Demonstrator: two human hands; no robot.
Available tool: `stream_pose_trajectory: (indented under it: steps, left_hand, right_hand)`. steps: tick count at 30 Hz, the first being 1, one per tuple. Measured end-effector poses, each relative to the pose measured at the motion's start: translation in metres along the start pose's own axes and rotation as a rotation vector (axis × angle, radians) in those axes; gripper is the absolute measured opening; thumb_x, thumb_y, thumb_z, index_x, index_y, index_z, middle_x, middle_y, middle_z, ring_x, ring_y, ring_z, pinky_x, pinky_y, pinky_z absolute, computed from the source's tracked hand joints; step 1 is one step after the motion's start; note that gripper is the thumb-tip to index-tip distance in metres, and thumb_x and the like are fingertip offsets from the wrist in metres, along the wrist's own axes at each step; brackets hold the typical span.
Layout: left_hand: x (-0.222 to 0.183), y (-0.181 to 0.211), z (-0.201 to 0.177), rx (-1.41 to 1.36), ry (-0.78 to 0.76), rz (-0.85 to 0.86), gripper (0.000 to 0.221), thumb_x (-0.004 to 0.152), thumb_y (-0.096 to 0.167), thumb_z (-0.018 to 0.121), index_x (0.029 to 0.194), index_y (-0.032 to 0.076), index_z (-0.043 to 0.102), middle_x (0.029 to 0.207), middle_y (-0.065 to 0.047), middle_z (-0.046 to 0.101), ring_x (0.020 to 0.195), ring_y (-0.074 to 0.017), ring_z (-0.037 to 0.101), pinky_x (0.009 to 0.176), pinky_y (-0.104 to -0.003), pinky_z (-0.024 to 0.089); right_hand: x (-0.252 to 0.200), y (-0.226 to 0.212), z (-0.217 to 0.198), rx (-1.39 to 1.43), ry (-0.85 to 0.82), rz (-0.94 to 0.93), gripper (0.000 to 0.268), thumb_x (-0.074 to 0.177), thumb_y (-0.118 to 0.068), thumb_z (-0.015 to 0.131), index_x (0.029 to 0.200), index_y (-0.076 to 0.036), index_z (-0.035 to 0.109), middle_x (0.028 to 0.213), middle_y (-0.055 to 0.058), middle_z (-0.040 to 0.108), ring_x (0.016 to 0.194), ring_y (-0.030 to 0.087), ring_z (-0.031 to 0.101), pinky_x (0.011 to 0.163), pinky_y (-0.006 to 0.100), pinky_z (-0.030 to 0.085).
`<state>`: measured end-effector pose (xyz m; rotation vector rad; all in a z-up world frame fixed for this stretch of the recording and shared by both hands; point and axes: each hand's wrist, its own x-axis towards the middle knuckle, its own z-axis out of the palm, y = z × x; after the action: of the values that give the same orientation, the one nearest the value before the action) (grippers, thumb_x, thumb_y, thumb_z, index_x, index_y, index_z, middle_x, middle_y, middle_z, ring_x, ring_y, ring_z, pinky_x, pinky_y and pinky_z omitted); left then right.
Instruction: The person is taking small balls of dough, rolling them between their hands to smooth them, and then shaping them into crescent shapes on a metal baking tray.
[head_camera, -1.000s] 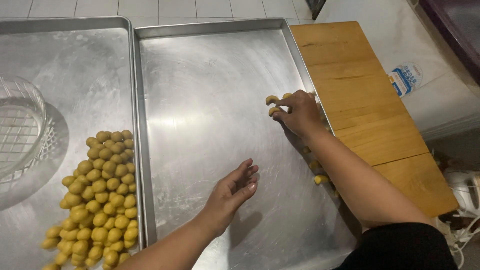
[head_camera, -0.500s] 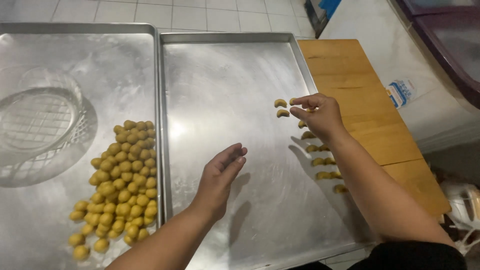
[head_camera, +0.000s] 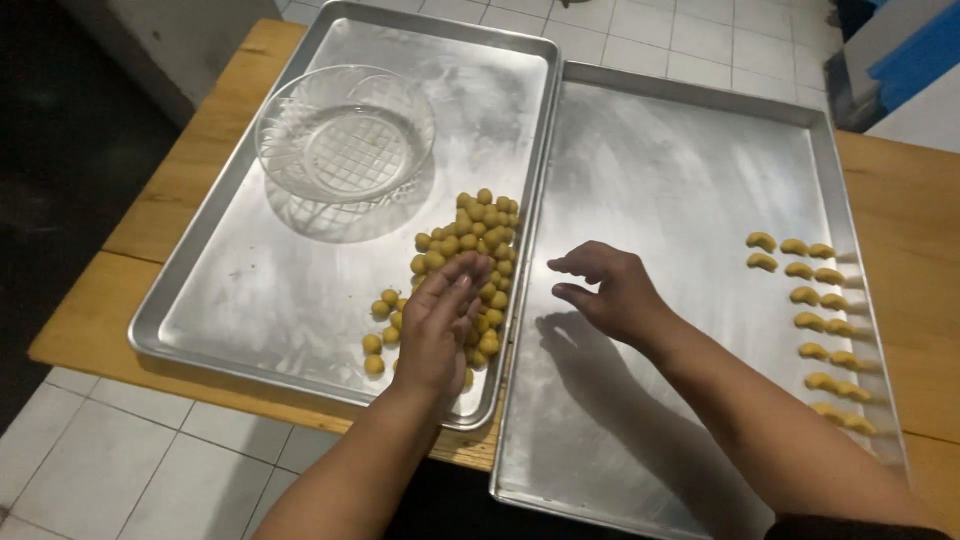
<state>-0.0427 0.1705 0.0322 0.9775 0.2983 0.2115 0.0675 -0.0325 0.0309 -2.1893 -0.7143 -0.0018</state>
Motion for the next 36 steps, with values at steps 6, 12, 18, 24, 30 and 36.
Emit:
stream_pose_trajectory:
  steps: [6,12,18,24,30,36]
  left_hand:
    - [0.006,0.004,-0.041,-0.009,0.116,0.145,0.045,0.098,0.016,0.056,0.14,-0.001,0.056,0.136,-0.017,0.064,0.133,-0.0273,0.055,0.113,-0.045,0.039]
    - [0.011,0.003,-0.059,-0.043,0.122,0.274,0.048,0.097,0.01,0.057,0.142,-0.006,0.05,0.137,-0.02,0.059,0.133,-0.03,0.054,0.114,-0.045,0.042]
    - [0.014,0.002,-0.065,-0.018,0.164,0.228,0.054,0.097,0.015,0.056,0.148,0.001,0.045,0.144,-0.016,0.053,0.132,-0.0258,0.05,0.113,-0.041,0.04]
    - [0.005,0.01,-0.05,-0.082,0.14,0.199,0.057,0.099,0.015,0.05,0.153,0.0,0.037,0.148,-0.022,0.047,0.137,-0.0324,0.046,0.116,-0.048,0.036]
    - [-0.005,0.013,0.008,-0.546,-0.18,-0.321,0.055,0.097,0.065,0.04,0.107,0.017,0.065,0.091,0.003,0.066,0.068,-0.0072,0.058,0.044,-0.013,0.026]
    - [-0.022,0.001,0.052,-0.968,-0.552,-0.592,0.073,0.088,0.083,0.051,0.11,0.015,0.063,0.106,-0.015,0.071,0.088,-0.0258,0.073,0.084,-0.04,0.055]
  right_hand:
    - [0.027,-0.008,0.064,-0.03,-0.042,-0.212,0.032,0.084,-0.009,0.08,0.115,-0.01,0.077,0.098,0.013,0.074,0.091,0.035,0.071,0.079,0.045,0.059]
    - [0.043,-0.013,0.095,-0.265,-0.041,-0.507,0.037,0.084,-0.011,0.077,0.121,-0.014,0.074,0.103,0.012,0.061,0.094,0.036,0.063,0.091,0.05,0.053]
    - [0.042,-0.02,0.115,-0.38,-0.045,-0.586,0.034,0.08,-0.013,0.08,0.114,-0.018,0.076,0.114,0.011,0.056,0.105,0.042,0.059,0.083,0.054,0.051]
    - [0.037,-0.013,0.099,0.051,-0.11,-0.353,0.025,0.089,-0.036,0.078,0.108,-0.02,0.073,0.107,0.004,0.059,0.104,0.034,0.063,0.085,0.046,0.052]
    - [-0.01,-0.047,0.069,-0.256,0.005,-0.622,0.036,0.09,-0.049,0.071,0.118,-0.027,0.076,0.138,0.007,0.058,0.118,0.036,0.054,0.091,0.046,0.044]
    - [-0.029,-0.049,-0.005,-0.22,0.075,-0.55,0.079,0.105,-0.06,0.015,0.155,-0.006,0.041,0.166,0.02,0.032,0.151,0.041,0.032,0.121,0.052,0.021]
